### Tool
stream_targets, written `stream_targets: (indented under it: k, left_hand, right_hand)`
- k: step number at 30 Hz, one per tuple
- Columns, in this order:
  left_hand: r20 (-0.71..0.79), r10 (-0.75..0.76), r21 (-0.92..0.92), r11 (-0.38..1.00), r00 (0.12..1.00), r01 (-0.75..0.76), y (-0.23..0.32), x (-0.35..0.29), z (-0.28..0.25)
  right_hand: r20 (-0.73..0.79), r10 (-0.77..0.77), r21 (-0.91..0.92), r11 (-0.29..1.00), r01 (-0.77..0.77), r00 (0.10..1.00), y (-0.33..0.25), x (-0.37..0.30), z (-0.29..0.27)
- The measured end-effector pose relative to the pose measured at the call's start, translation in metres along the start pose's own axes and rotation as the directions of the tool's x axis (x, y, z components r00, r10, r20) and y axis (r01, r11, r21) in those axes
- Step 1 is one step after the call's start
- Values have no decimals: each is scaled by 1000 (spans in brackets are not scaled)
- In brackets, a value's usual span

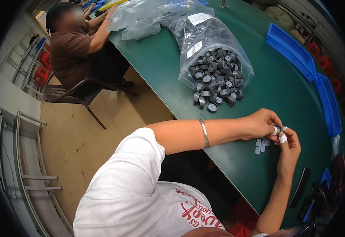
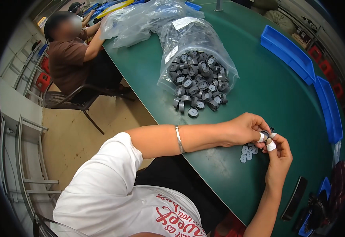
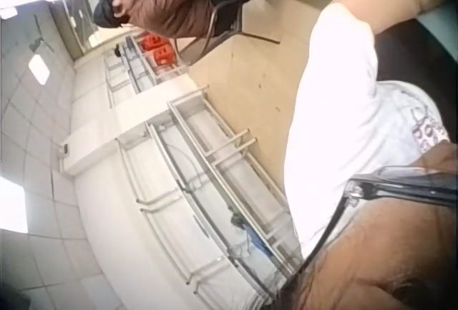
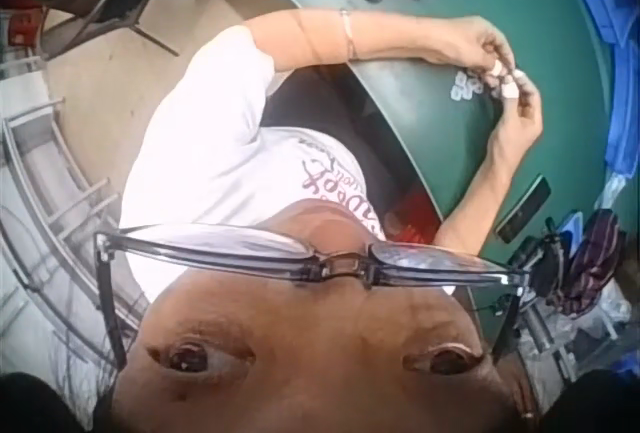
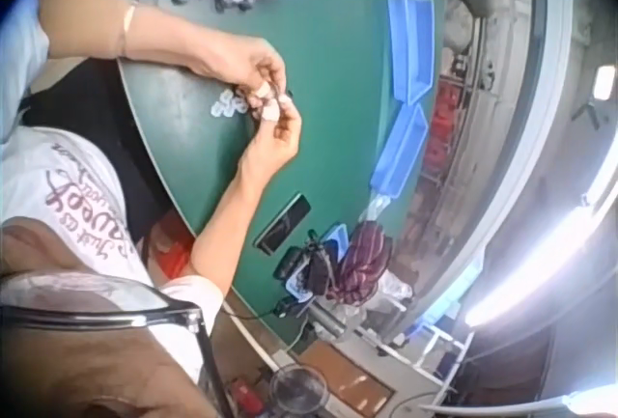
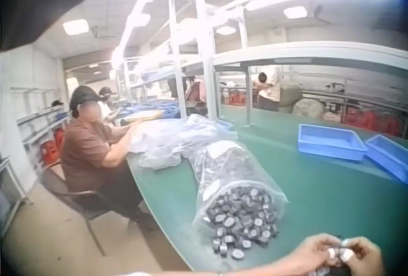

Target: The person assembles small grey plastic components with white plastic parts by hand on a green workbench.

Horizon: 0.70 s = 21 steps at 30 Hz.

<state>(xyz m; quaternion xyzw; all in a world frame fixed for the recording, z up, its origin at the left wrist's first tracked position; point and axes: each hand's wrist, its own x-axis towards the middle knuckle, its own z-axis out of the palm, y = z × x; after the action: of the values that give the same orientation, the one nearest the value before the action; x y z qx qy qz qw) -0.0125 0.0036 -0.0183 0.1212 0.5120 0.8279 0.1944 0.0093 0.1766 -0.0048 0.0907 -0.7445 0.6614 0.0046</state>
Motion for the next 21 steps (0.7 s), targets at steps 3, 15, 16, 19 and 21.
stream_targets:
  k: [3, 15, 16, 19, 21]
  left_hand:
    - [-37, -38, -5, 999, 999, 37, 5, -2, 3]
    - [-64, 37, 103, 994, 997, -30, 2, 0, 6]
    - [-108, 68, 122, 991, 992, -55, 1, -1, 4]
    - [-127, 121, 77, 991, 984, -112, -2, 3, 3]
    - [-122, 103, 53, 994, 987, -97, 1, 0, 6]
  right_hand:
    - [-3, -27, 4, 1000, 27, 1000, 3, 0, -1]
    - [-12, -22, 1, 1000, 22, 1000, 7, -4, -1]
    - [-12, -25, 2, 1000, 25, 1000, 6, -4, 0]
    - [-27, -21, 23, 1000, 22, 999, 2, -3, 0]
    - [-18, 6, 99, 995, -4, 1000, 6, 2, 0]
